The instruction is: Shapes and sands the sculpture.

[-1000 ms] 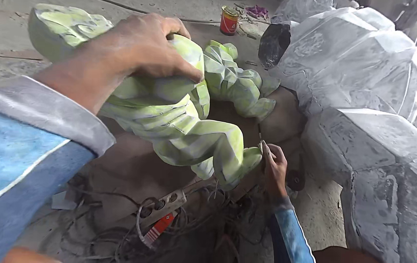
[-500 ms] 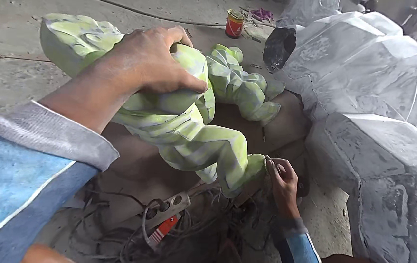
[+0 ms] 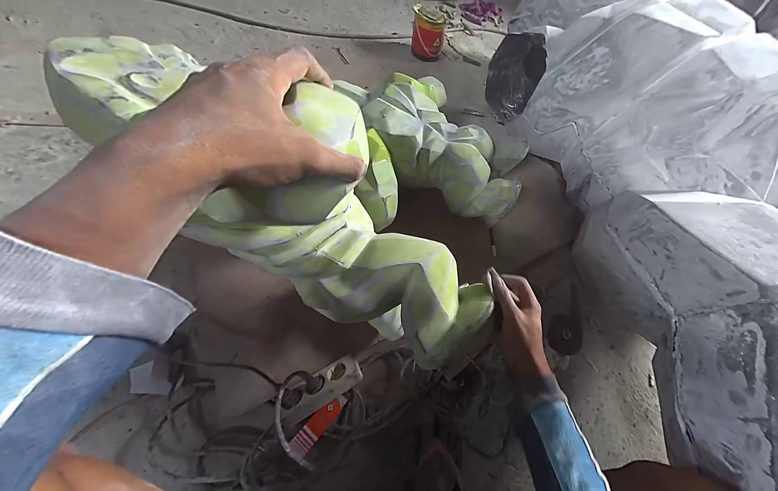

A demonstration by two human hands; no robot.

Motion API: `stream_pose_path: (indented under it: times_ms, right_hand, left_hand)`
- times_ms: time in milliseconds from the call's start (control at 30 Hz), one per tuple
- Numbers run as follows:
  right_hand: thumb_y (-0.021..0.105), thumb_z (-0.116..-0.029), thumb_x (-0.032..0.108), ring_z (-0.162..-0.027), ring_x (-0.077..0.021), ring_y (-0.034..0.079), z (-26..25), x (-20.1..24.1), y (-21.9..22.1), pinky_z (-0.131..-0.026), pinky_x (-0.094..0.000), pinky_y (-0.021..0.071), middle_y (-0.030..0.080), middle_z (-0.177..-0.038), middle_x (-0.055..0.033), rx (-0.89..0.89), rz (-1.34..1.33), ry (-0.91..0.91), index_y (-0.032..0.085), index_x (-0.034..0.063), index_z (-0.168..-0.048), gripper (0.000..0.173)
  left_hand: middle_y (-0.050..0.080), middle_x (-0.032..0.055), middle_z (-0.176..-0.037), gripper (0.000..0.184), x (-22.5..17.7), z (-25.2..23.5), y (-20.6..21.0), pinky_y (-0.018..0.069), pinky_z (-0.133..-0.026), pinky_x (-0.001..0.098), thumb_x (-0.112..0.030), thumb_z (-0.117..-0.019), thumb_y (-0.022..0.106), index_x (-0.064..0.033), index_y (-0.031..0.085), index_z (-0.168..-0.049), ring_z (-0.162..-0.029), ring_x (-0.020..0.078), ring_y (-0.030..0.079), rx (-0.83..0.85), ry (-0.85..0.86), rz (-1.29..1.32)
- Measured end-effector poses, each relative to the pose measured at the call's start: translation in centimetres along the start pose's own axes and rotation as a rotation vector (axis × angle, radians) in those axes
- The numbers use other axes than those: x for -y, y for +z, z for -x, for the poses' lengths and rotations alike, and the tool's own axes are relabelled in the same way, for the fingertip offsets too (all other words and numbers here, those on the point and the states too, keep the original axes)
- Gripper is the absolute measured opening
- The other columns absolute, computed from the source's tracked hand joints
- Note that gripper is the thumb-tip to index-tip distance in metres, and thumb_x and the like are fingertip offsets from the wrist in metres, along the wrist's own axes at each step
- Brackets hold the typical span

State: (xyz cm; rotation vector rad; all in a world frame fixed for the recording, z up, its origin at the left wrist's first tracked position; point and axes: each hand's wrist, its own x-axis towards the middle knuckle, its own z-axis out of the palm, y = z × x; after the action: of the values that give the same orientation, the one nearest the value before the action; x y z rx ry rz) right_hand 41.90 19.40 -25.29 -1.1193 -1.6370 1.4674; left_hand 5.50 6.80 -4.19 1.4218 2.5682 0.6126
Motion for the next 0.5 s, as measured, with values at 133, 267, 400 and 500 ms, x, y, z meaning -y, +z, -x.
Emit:
stream_pose_path:
  times_ms: [133,267,400,500]
  right_hand:
    - [0.067,-0.1004,0.029,-0.065,-0.0157,0.061,1.4,-0.7,0.2,-0.056,-0.0308,0.0527,0.069,-0.086,-0.0082,-0.023,-0.057,-0.062,0.068,0.0119,-0.119,0.025]
    - [0.063,-0.1001,0.047,-0.055,-0.0101,0.053,-0.6,-1.3,-0.3,-0.046,-0.0250,0.0443,0.068,-0.088,-0.0026,0.092,-0.017,0.128,0.069,0.0301,-0.126,0.031]
    - [0.063,-0.1024,0.036,-0.058,-0.0122,0.052,-0.9,-1.9,-0.7,-0.049,-0.0266,0.0445,0.065,-0.084,-0.0070,0.115,-0.156,0.196,0.073,0.0180,-0.123,0.029]
    - [0.060,-0.1029,0.041,-0.065,-0.0099,0.060,-1.8,-1.3,-0.6,-0.056,-0.0265,0.0512,0.071,-0.091,-0.0039,0.237,-0.073,0.254,0.072,0.0223,-0.122,0.030]
  left_hand:
    - [0.064,0.0157,-0.127,0.094,0.6,1.2,-0.3,0.0467,-0.084,0.0729,-0.069,-0.0642,0.083,-0.0351,0.048,-0.145,-0.111,0.0414,0.063,0.034,-0.016,-0.013]
    - [0.060,0.0145,-0.136,0.098,1.2,2.0,0.2,0.0458,-0.090,0.0725,-0.072,-0.0625,0.081,-0.0361,0.049,-0.147,-0.119,0.0396,0.061,0.022,0.019,0.000]
    - [0.064,0.0132,-0.130,0.099,1.7,2.8,0.3,0.0481,-0.085,0.0715,-0.078,-0.0593,0.078,-0.0400,0.050,-0.146,-0.113,0.0387,0.064,-0.013,0.041,-0.004]
    - [0.061,0.0136,-0.136,0.104,2.8,3.0,0.6,0.0471,-0.090,0.0706,-0.085,-0.0584,0.070,-0.0381,0.048,-0.149,-0.120,0.0386,0.061,-0.031,0.094,-0.052]
